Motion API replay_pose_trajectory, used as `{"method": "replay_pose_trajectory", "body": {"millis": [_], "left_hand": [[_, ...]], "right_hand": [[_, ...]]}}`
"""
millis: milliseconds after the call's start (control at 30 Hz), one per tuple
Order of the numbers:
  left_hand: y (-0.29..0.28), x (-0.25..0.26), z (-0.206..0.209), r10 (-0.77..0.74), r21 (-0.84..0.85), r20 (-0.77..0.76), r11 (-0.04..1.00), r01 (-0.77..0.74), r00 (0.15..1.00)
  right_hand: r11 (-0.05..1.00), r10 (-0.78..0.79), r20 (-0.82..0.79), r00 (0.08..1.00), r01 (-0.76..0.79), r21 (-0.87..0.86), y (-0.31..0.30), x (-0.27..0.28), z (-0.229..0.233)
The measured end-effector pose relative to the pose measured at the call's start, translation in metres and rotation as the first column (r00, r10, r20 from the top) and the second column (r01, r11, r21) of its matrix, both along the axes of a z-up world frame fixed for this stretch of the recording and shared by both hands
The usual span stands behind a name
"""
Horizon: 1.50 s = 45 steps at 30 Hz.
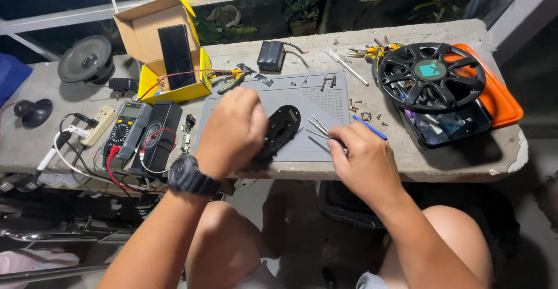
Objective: The person disassembles a small black electronic device using a screwdriver, removes the back cover, and manipulates the internal circuit board. They then reassemble the device by placing the cover back on and securing it.
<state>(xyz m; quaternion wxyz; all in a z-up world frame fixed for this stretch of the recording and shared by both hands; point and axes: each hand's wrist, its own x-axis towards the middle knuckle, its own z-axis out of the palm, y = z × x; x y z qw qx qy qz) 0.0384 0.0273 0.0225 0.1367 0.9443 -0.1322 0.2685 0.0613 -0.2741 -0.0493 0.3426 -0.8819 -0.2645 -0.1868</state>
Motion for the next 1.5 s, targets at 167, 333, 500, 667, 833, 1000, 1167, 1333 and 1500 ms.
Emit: {"method": "replay_pose_trajectory", "body": {"millis": [167, 333, 500, 667, 833, 1000, 1167, 1333, 1500], "left_hand": [[0.024, 0.051, -0.020, 0.111, -0.070, -0.123, 0.990, -0.120, 0.986], [0.021, 0.108, -0.033, 0.134, -0.063, -0.304, 0.985, -0.160, 0.943], [0.002, 0.132, -0.020, 0.100, -0.001, -0.466, 0.994, -0.113, 0.879], [0.004, 0.158, -0.037, 0.172, 0.120, -0.520, 0.984, -0.128, 0.837], [0.014, 0.172, -0.060, 0.175, 0.157, -0.480, 0.981, -0.112, 0.860], [0.017, 0.160, -0.061, 0.164, 0.109, -0.456, 0.986, -0.127, 0.875], [0.017, 0.089, -0.016, 0.076, -0.174, -0.314, 0.975, -0.136, 0.946], [-0.007, -0.030, -0.002, 0.049, -0.563, -0.220, 0.809, -0.168, 0.974], [-0.027, -0.073, -0.055, 0.089, -0.637, -0.122, 0.757, -0.146, 0.989]], "right_hand": [[0.999, -0.038, -0.006, 0.999, 0.038, -0.035, 0.016, -0.009, -0.004], [0.993, -0.059, -0.040, 0.997, 0.054, -0.102, 0.030, -0.018, 0.000], [0.941, -0.122, -0.049, 0.991, 0.100, -0.323, 0.038, -0.019, -0.011], [0.944, -0.086, 0.002, 0.996, 0.082, -0.321, 0.039, -0.018, -0.013], [0.939, -0.090, -0.008, 0.996, 0.082, -0.334, 0.038, -0.016, -0.014], [0.924, -0.088, -0.037, 0.995, 0.068, -0.376, 0.040, -0.013, -0.014], [0.919, -0.084, -0.024, 0.996, 0.068, -0.387, 0.039, -0.010, -0.018], [0.930, -0.077, 0.016, 0.997, 0.078, -0.359, 0.042, -0.007, -0.007], [0.994, 0.113, 0.116, 0.987, -0.112, -0.018, 0.060, 0.007, 0.008]]}}
